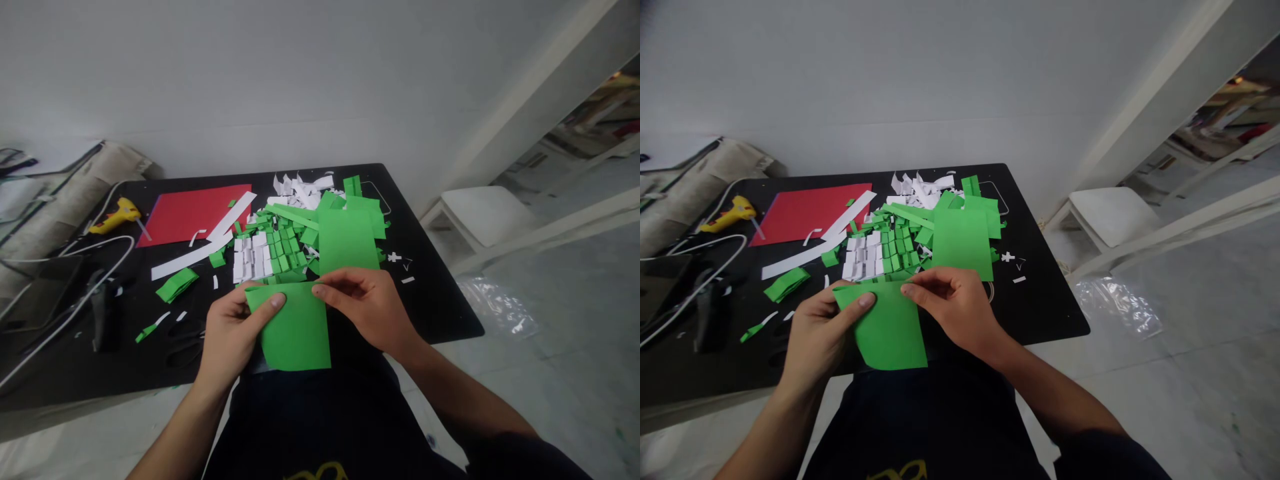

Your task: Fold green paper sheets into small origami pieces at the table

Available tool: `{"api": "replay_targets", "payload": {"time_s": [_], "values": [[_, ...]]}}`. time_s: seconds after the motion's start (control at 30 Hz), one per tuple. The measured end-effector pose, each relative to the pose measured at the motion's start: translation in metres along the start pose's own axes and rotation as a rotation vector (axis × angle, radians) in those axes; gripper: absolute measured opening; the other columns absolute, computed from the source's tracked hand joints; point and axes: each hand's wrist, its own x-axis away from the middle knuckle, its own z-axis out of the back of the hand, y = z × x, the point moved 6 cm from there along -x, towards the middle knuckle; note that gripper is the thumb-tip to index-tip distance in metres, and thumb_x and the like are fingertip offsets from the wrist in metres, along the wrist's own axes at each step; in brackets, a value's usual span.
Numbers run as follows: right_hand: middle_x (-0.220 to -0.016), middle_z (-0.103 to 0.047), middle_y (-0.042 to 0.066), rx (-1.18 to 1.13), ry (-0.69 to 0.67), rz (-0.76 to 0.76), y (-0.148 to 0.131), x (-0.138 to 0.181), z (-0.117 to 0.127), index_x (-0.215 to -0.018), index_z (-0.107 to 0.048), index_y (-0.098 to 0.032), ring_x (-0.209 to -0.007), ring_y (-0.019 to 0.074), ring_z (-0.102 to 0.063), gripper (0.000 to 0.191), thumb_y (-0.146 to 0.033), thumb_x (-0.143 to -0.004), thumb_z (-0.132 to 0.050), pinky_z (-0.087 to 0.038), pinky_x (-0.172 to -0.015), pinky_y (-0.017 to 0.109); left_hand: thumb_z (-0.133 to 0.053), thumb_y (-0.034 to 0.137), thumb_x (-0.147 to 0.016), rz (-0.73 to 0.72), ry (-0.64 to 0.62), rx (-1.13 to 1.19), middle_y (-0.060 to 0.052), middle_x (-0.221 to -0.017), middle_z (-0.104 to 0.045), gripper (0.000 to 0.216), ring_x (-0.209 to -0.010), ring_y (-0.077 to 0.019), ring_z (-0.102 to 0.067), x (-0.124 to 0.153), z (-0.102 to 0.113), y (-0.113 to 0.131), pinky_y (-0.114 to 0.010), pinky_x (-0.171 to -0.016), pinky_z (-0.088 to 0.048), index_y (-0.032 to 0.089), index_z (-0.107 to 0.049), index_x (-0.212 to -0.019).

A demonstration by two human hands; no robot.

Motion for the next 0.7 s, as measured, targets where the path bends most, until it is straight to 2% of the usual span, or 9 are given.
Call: {"api": "replay_targets", "payload": {"time_s": [0.27,0.5,0.6,0.7], "values": [[-0.084,-0.083,0.003,0.023,0.01,0.011,0.0013,-0.0013,0.0014,-0.087,-0.084,-0.024,-0.08,0.0215,-0.079,0.019,-0.04,-0.079,-0.091,-0.068,-0.075,0.036,-0.085,0.041,-0.082,-0.012,0.013,-0.028,0.0,-0.066,-0.067,0.028,-0.059,-0.0141,-0.062,-0.0004,-0.001,0.0036,-0.024,-0.053,-0.055,0.019,-0.071,-0.071],[-0.084,-0.083,0.002,0.028,0.007,0.018,0.0008,-0.0018,0.0009,-0.087,-0.085,-0.024,-0.08,0.0208,-0.079,0.014,-0.035,-0.08,-0.09,-0.067,-0.075,0.036,-0.086,0.039,-0.083,0.008,-0.002,0.015,0.0,-0.069,-0.069,0.026,-0.062,-0.0143,-0.064,0.0003,-0.0011,-0.0005,-0.024,-0.056,-0.056,0.02,-0.073,-0.073],[-0.082,-0.083,0.002,0.015,0.019,0.015,0.0017,-0.0027,0.0022,-0.086,-0.085,-0.024,-0.079,0.0205,-0.079,0.014,-0.034,-0.078,-0.092,-0.067,-0.075,0.035,-0.083,0.04,-0.087,0.0,-0.003,0.03,0.001,-0.07,-0.069,0.023,-0.061,-0.0133,-0.062,0.0003,0.0006,-0.0035,-0.023,-0.056,-0.053,0.02,-0.075,-0.079],[-0.081,-0.083,0.002,0.013,0.039,0.013,0.0034,-0.0031,0.005,-0.084,-0.084,-0.024,-0.077,0.0201,-0.078,0.015,-0.033,-0.076,-0.093,-0.067,-0.072,0.033,-0.081,0.041,-0.089,-0.052,0.063,0.027,0.001,-0.072,-0.072,0.02,-0.063,-0.0135,-0.062,-0.0006,0.0069,-0.0031,-0.022,-0.058,-0.052,0.022,-0.078,-0.088]]}}
